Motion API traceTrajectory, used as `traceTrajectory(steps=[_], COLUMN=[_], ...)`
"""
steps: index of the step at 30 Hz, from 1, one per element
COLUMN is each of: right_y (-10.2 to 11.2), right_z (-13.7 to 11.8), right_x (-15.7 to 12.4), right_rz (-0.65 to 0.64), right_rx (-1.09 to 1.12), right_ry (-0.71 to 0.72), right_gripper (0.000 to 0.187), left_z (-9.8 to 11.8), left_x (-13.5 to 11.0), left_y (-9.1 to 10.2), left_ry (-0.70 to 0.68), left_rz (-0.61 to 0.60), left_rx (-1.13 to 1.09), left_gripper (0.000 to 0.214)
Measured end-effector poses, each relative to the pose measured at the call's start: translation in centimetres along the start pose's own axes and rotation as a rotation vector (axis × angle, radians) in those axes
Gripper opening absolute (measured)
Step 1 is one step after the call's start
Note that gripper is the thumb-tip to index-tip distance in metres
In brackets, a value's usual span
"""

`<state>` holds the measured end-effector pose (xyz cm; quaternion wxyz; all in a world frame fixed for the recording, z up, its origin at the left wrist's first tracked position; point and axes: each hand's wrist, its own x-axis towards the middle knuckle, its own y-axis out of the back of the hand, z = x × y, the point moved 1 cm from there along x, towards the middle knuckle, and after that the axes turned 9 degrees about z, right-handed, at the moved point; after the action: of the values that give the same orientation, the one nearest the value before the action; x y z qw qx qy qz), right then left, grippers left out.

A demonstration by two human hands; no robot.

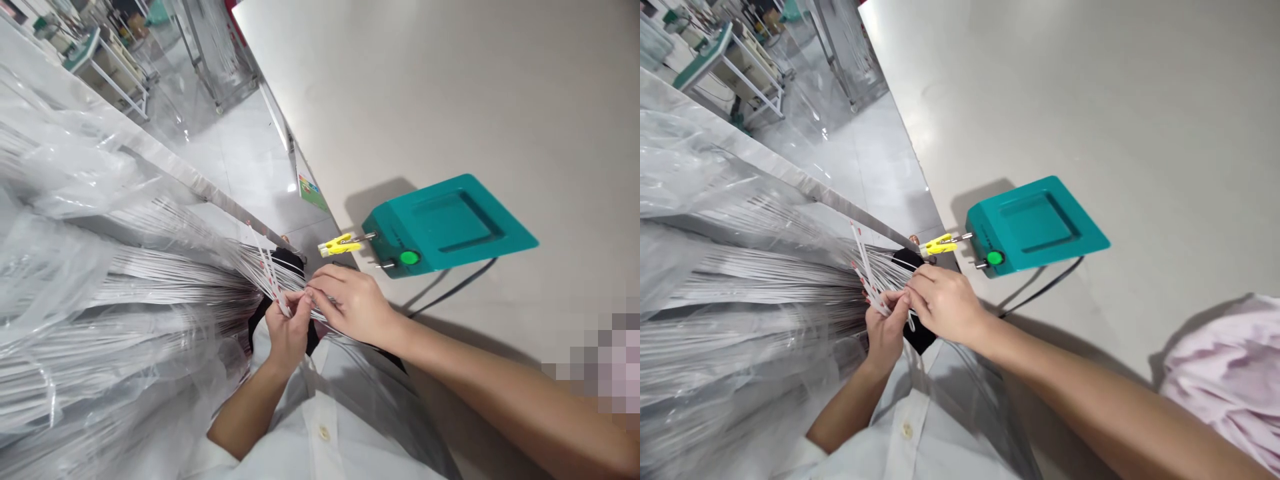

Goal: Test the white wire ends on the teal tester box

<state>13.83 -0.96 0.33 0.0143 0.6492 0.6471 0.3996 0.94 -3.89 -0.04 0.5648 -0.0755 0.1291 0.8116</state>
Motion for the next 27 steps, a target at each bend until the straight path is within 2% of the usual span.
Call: traceTrajectory(steps=[3, 5, 7, 11, 14, 19, 23, 27], right_y=[0.1, 0.1, 0.3, 0.3, 0.0, 0.0, 0.3, 0.3], right_z=[-0.2, -0.3, -0.4, -0.1, 0.1, -0.4, -0.5, -0.5], right_x=[-0.3, -0.5, -0.5, -0.2, -0.1, -0.3, -0.2, -0.2], right_rz=[0.023, 0.020, 0.030, 0.078, 0.053, -0.034, -0.021, 0.008], right_rx=[-0.127, -0.117, -0.070, 0.096, 0.202, 0.185, 0.078, 0.214], right_ry=[0.156, 0.230, 0.238, -0.017, -0.168, -0.156, -0.167, -0.265], right_gripper=[0.019, 0.019, 0.018, 0.016, 0.013, 0.017, 0.017, 0.019], left_z=[-0.2, -0.3, -0.2, -0.1, 0.0, 0.0, 0.1, 0.2], left_x=[0.4, 0.8, 1.1, 0.8, 0.2, -0.6, -0.7, -0.6], left_y=[0.2, 0.6, 0.8, 1.0, 0.8, 0.9, 1.5, 2.0], left_ry=[-0.009, -0.022, -0.031, -0.009, -0.023, -0.028, 0.004, 0.013], left_rz=[0.067, 0.102, 0.099, 0.074, 0.049, 0.021, 0.036, 0.024], left_rx=[0.007, 0.003, -0.004, -0.020, -0.012, -0.001, -0.067, -0.091], left_gripper=[0.021, 0.021, 0.021, 0.021, 0.021, 0.021, 0.022, 0.022])
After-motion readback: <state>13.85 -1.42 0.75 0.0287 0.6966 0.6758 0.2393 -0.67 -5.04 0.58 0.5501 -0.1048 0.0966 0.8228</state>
